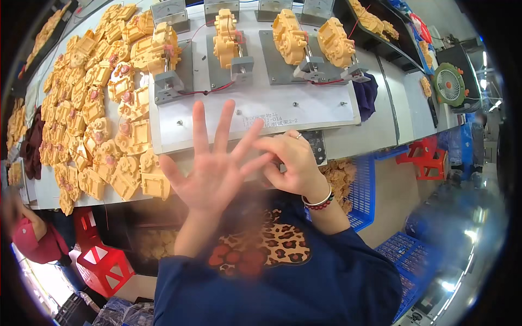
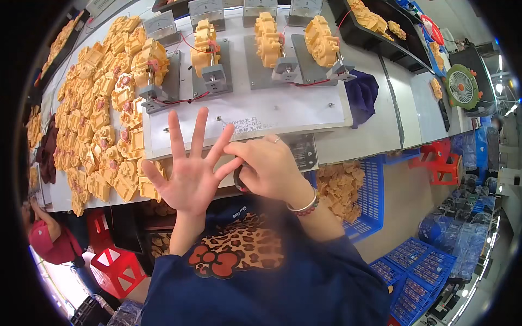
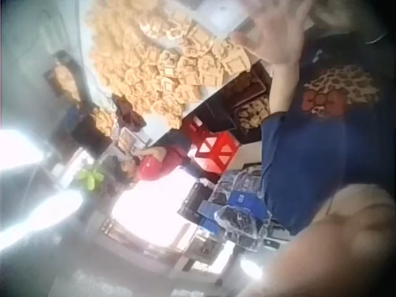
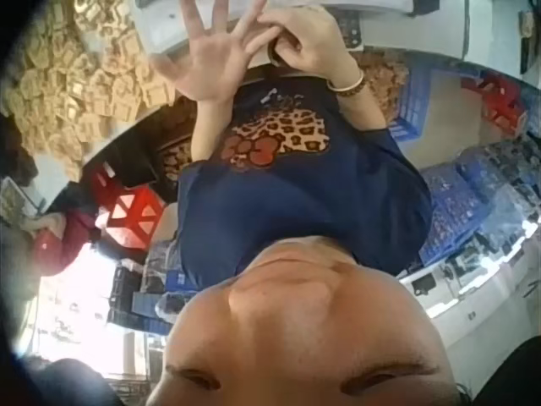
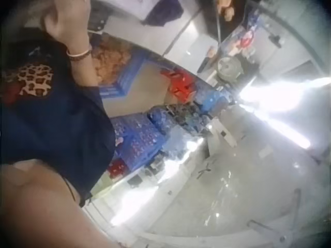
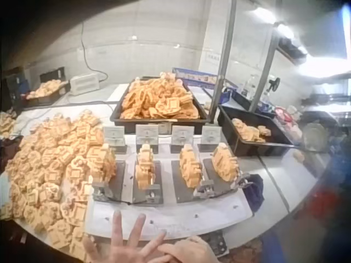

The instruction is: The person is assembling small yellow plastic toy vehicle components using a mechanical jig on a factory workbench.

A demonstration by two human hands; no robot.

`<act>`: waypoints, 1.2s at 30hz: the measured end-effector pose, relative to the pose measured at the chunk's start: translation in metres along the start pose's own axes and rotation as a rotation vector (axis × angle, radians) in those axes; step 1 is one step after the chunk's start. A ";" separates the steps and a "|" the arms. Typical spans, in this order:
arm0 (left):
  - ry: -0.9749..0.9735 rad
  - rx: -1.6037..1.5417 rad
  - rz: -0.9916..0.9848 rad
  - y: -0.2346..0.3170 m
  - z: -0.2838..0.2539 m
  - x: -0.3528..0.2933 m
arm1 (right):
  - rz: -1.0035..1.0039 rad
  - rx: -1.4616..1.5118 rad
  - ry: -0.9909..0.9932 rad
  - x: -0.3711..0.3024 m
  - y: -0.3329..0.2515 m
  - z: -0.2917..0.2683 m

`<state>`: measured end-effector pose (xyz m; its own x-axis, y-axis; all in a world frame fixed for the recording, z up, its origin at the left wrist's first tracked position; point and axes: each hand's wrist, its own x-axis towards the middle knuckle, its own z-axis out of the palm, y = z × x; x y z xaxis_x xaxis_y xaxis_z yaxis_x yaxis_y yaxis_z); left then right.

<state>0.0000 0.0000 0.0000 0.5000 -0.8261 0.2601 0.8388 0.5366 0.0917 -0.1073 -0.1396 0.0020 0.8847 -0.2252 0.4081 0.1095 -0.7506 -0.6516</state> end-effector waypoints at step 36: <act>0.124 0.939 0.276 0.039 0.002 -0.028 | 0.180 -0.268 0.161 -0.010 -0.013 -0.009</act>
<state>0.0183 0.0439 -0.0021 0.7165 -0.6345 0.2898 0.2043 0.5881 0.7825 -0.1214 -0.1330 0.0127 0.7939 -0.4474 0.4119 -0.1827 -0.8215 -0.5402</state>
